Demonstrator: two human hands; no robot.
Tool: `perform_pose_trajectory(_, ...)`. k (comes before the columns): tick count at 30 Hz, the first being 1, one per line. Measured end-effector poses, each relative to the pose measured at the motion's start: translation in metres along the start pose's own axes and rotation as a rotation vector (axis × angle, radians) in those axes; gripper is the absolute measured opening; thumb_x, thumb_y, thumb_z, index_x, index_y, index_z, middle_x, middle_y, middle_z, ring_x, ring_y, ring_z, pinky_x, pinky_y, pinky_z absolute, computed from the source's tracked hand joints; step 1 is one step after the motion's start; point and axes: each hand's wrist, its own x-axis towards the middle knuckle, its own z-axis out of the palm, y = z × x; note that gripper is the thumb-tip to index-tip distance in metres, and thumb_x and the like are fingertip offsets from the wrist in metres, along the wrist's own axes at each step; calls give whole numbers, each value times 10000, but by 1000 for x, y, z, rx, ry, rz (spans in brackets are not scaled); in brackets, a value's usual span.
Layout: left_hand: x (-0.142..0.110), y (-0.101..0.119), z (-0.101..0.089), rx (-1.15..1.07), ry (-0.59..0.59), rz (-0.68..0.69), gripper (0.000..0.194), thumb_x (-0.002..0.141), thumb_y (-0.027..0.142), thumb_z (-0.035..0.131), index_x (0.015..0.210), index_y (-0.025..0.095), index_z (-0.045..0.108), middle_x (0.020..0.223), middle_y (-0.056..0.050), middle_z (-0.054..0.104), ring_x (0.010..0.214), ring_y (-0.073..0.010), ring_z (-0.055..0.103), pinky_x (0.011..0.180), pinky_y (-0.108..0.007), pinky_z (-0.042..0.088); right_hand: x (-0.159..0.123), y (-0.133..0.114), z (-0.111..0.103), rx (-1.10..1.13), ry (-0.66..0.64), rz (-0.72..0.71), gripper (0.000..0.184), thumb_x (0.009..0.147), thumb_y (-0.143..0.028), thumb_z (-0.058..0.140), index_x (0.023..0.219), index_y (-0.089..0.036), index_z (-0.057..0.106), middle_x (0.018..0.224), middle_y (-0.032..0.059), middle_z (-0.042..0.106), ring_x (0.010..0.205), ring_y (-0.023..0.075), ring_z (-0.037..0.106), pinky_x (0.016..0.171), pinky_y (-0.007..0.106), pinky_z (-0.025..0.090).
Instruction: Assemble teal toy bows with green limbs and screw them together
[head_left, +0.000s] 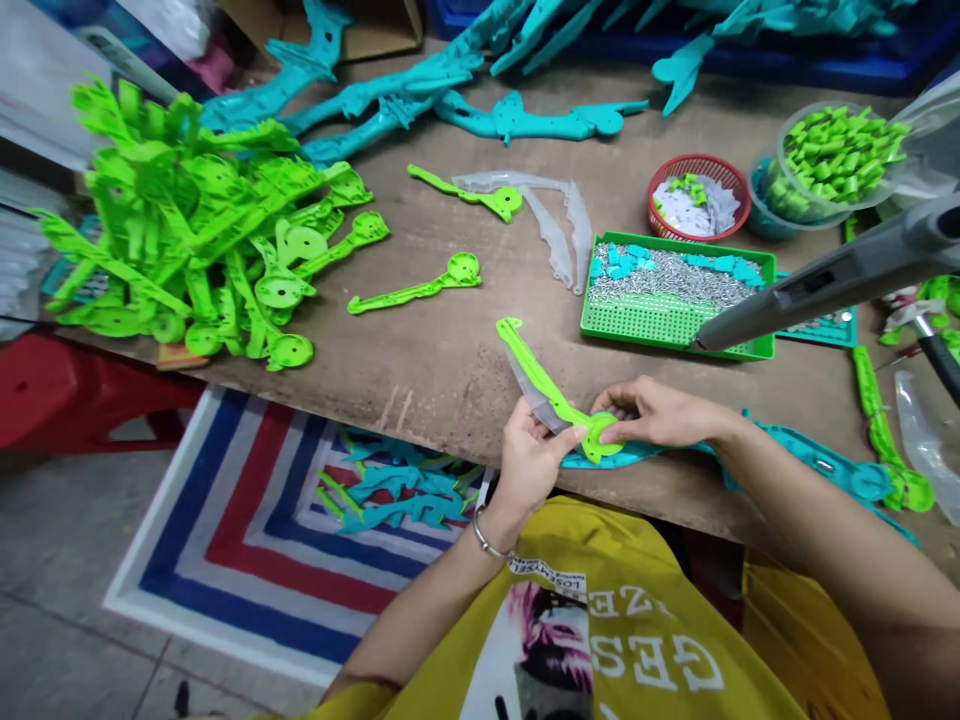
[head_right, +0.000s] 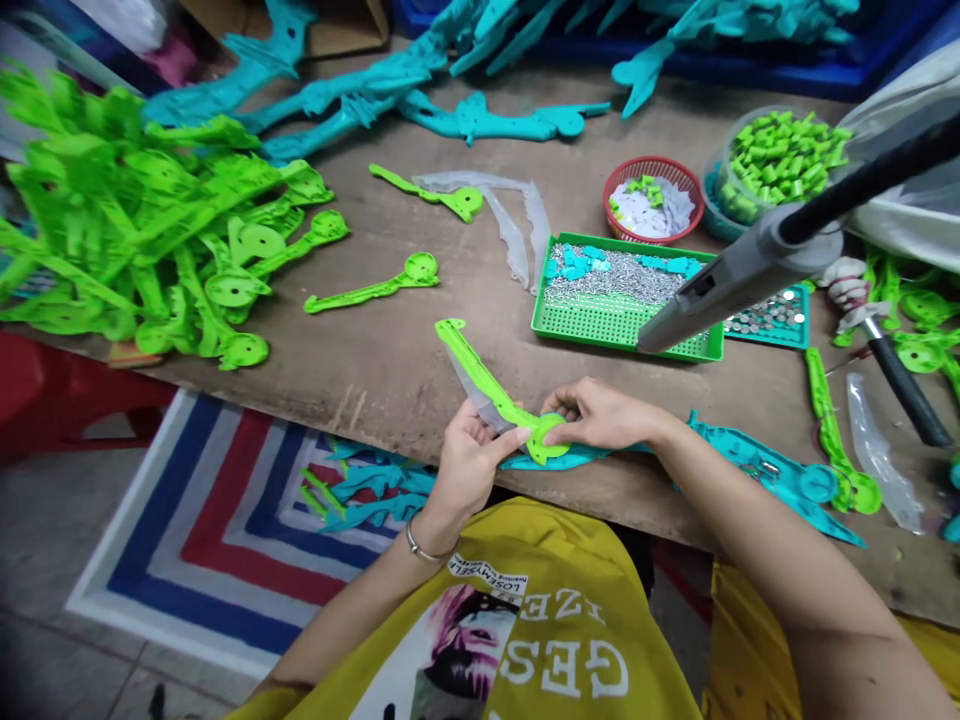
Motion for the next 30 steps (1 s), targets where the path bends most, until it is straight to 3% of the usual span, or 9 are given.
perform_pose_trajectory(4,-4,-3,-2,-2,-14,-7,504,627,269,864,1026,207,562,1014,-31,721,920,-158,697,866,-303,562,0,2,3,42,8,13,354,802,-444,714,980,-141,668,804,14,656,692,123,530,621,250,425)
perform_pose_trajectory(7,-7,-3,-4,-14,-109,-93,577,592,274,897,1057,217,561,1035,-47,738,923,-187,723,828,-318,584,-1,1,5,82,9,23,335,802,-428,708,975,-145,660,812,20,662,684,121,534,612,250,423)
perform_pose_trajectory(12,-10,-4,-4,9,-162,-150,490,591,296,907,971,200,614,951,-47,761,829,-188,737,780,-328,598,-1,0,10,47,63,35,308,786,-409,715,936,-143,675,782,16,652,673,126,530,602,258,411)
perform_pose_trajectory(18,-6,-7,-5,-33,-202,-156,484,579,363,927,930,186,645,879,-28,757,773,-178,729,754,-315,591,0,3,11,123,16,75,337,779,-426,723,939,-135,667,746,2,623,642,111,494,573,247,378)
perform_pose_trajectory(23,20,12,-17,-114,-56,-84,543,643,428,895,1052,169,649,987,-61,761,909,-202,736,828,-320,571,1,3,12,129,26,89,332,765,-416,741,930,-139,665,725,-11,591,627,103,457,568,245,353)
perform_pose_trajectory(30,33,18,-16,-209,-23,-80,533,560,393,935,927,143,640,756,-21,742,698,-169,720,700,-288,569,2,6,13,102,39,113,347,745,-420,750,932,-136,679,720,-10,589,631,104,453,568,241,350)
